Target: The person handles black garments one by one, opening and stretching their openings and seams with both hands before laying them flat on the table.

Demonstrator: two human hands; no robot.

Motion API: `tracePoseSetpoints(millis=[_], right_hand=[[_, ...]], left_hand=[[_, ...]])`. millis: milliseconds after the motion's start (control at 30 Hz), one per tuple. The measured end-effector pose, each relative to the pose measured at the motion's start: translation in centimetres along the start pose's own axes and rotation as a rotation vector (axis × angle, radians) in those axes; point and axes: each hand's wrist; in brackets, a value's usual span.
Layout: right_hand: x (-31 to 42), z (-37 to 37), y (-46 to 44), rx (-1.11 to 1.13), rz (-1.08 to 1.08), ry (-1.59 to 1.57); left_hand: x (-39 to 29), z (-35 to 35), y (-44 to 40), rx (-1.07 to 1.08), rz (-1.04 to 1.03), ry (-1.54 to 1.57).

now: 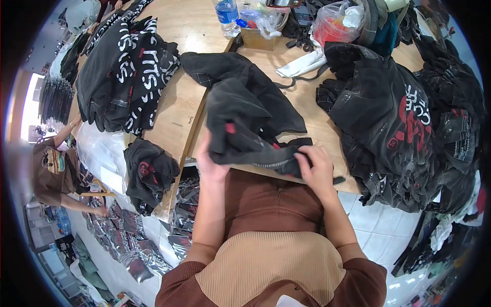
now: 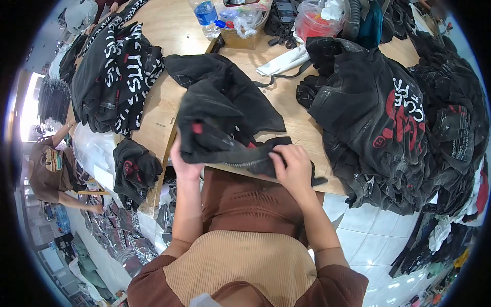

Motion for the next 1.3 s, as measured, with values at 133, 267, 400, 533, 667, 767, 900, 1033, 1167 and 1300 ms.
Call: tracePoseSetpoints(millis=[133,267,400,533,667,767,900,1033,1167,1300], right_hand=[[1.1,4.8,-1.3,0.007,0.067,-0.062],[0.8,5.6,-0.8,0.460,0.225,-0.496],[1.8,3.7,-1.2,0.440,0.152,-0.370],[3.3,1.4,-2.9,0.368,0.148,-0.355],[4.1,-1.9,-3.2,0.278,0.203,-0.268],[3.4,-3.0,-2.4,0.345,0.197,-0.105],[3.7,-3.4,-2.4,0.282,0.093,-0.146],[3.2,-3.7,-3.1,0.186,0.055,-0.298],[4.0,-2.0,-4.0,0.170,-0.002,-0.418],[5.0,-0.7,-4.9,0.214,-0.154,-0.695]], left_hand=[[-1.9,-0.9,0.2,-0.067,-0.084,-0.081],[-1.5,-0.1,1.7,-0.480,-0.142,-0.516],[2.1,2.1,3.0,-0.679,-0.266,-0.890],[4.8,1.0,4.3,-0.646,-0.236,-0.945],[4.6,1.5,4.6,-0.635,-0.124,-0.743],[4.7,0.0,3.7,-0.521,-0.195,-0.722],[5.4,-1.7,2.5,-0.319,-0.254,-0.794],[5.6,-3.2,1.8,-0.166,-0.341,-0.838],[5.0,-3.5,1.7,-0.220,-0.416,-0.869],[4.1,-4.0,1.8,-0.223,-0.427,-0.881]])
Point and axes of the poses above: each hand's wrist, its own y-axis away from the middle knuckle, its own z-axis out of the back of the hand, x = y × z, and after that the axes turned 10 degrees about z, right-handed
